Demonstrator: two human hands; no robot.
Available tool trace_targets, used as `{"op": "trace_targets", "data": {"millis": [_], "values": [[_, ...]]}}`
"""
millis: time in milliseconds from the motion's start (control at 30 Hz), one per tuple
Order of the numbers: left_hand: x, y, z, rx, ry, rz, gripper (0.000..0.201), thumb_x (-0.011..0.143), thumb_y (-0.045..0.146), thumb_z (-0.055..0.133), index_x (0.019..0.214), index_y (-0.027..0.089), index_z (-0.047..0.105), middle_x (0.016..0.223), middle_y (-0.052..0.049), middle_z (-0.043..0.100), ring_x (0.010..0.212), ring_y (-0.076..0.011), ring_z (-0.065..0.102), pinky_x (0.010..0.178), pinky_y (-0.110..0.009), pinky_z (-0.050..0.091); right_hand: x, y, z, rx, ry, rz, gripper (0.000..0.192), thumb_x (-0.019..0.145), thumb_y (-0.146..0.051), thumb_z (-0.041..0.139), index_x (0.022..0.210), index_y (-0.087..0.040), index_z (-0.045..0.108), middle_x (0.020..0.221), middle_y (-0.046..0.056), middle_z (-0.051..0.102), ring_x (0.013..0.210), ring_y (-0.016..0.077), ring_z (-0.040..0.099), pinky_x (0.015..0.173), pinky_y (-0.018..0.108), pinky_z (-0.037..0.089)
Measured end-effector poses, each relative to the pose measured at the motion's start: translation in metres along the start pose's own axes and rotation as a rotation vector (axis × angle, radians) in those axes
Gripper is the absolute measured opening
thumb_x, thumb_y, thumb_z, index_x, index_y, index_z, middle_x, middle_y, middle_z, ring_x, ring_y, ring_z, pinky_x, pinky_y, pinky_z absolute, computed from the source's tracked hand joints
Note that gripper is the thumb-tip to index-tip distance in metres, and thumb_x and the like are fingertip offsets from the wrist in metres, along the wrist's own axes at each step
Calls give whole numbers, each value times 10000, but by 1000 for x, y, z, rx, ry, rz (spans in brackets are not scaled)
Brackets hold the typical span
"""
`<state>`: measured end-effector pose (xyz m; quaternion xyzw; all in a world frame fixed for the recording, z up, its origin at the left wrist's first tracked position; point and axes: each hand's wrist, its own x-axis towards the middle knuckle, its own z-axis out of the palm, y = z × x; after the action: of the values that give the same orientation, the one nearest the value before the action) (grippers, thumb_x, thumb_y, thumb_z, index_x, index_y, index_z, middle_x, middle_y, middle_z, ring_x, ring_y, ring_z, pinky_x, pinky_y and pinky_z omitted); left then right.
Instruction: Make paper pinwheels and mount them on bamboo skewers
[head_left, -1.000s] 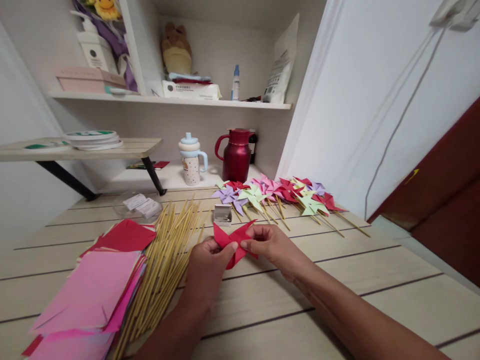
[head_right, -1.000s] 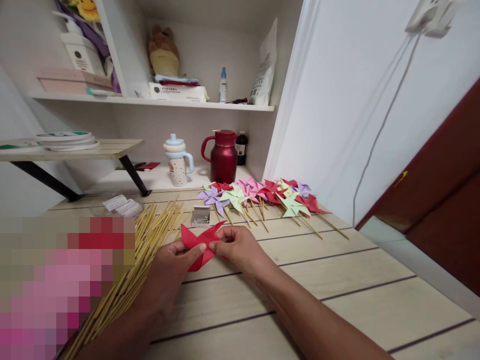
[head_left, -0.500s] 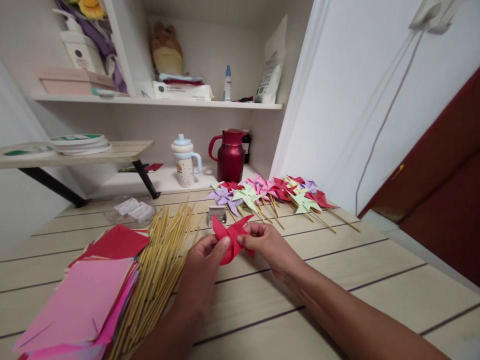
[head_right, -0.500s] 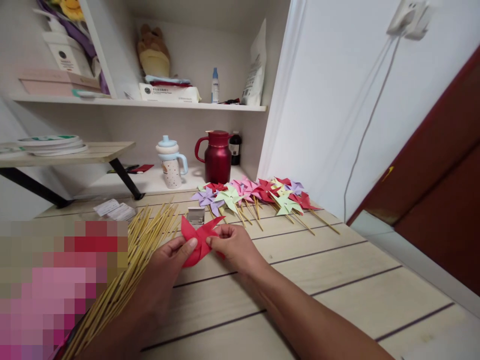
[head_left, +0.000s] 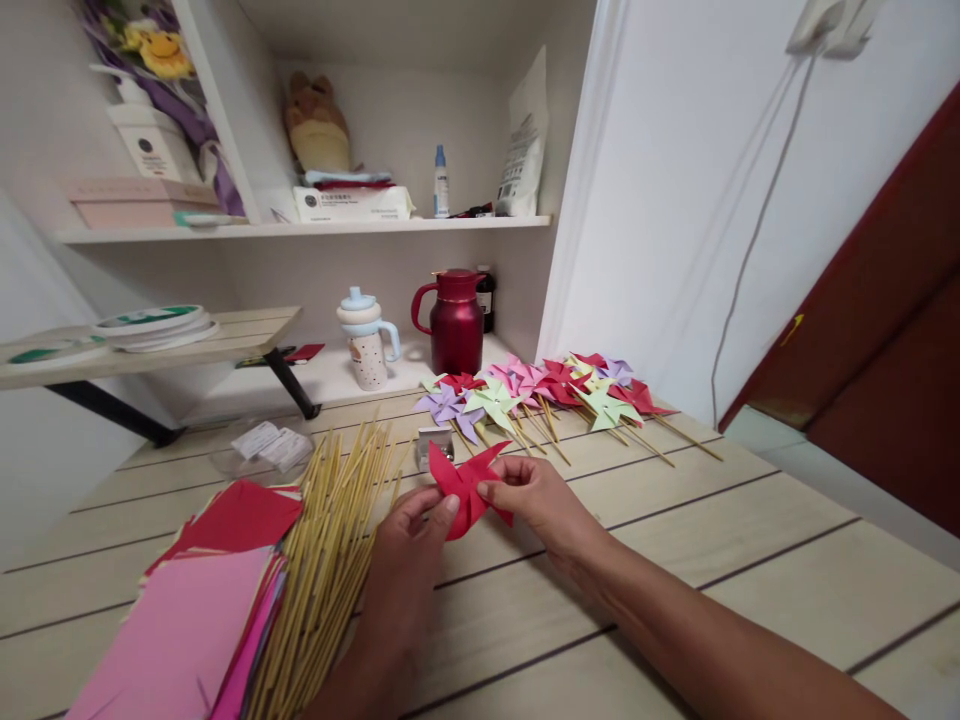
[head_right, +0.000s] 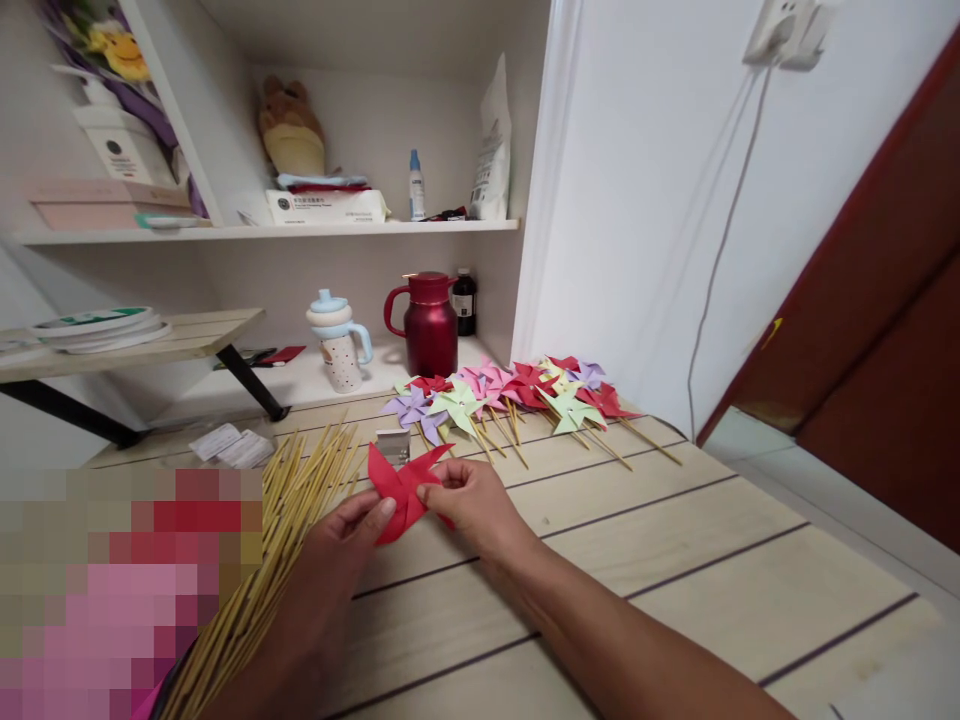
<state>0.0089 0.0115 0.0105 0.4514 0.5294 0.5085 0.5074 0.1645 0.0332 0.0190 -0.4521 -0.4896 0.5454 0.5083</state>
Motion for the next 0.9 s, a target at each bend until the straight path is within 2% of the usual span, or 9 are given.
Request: {"op": "trace_targets", "data": {"millis": [167, 267, 400, 533, 700, 900], "values": [[-2, 3, 0, 28, -86, 24, 330, 745, 426, 704, 934, 163, 766, 1040, -84, 754, 969, -264, 661, 865, -336, 475, -1, -2, 1, 10, 12, 27, 262, 578, -338, 764, 528, -184, 558, 511, -44, 515, 506, 91, 382, 530, 254, 286], [-4, 3, 1, 29, -48, -2, 306, 751, 424, 698, 890, 161, 768, 934, -71, 765, 915, -255, 661, 835, -327, 479, -2, 0, 2, 17, -1, 30, 254, 580, -331, 771, 543, -177, 572, 529, -39, 529, 517, 93, 395, 538, 255, 297], [-7, 3, 3, -21, -67, -15, 293, 748, 411, 705, 895, 166, 769, 823, -42, 758, 849, -232, 665, 800, -310, 483, -3, 3, 2, 6, -2, 35, 272, 603, -344, 776, 556, -176, 568, 531, -38, 522, 519, 96, 385, 526, 254, 281], [-8, 1, 4, -93, -61, -42, 286, 722, 421, 729, 874, 181, 768, 793, -25, 748, 812, -217, 662, 765, -296, 483, -5, 5, 2, 13, -14, 44, 305, 598, -376, 796, 560, -178, 567, 546, -29, 542, 525, 102, 401, 528, 257, 293], [-9, -2, 5, -100, -23, -37, 254, 710, 425, 738, 724, 172, 729, 702, -7, 698, 709, -177, 613, 680, -262, 454, -5, 7, 0, -32, -43, 33, 319, 618, -387, 802, 570, -181, 563, 538, -41, 513, 527, 102, 380, 529, 258, 269], [-7, -8, 5, -88, 1, -37, 261, 697, 427, 740, 709, 167, 719, 689, -11, 676, 707, -177, 597, 671, -262, 444, -6, 11, -2, -27, -49, 34, 298, 644, -365, 796, 593, -177, 569, 562, -40, 519, 544, 103, 379, 536, 260, 266]]}}
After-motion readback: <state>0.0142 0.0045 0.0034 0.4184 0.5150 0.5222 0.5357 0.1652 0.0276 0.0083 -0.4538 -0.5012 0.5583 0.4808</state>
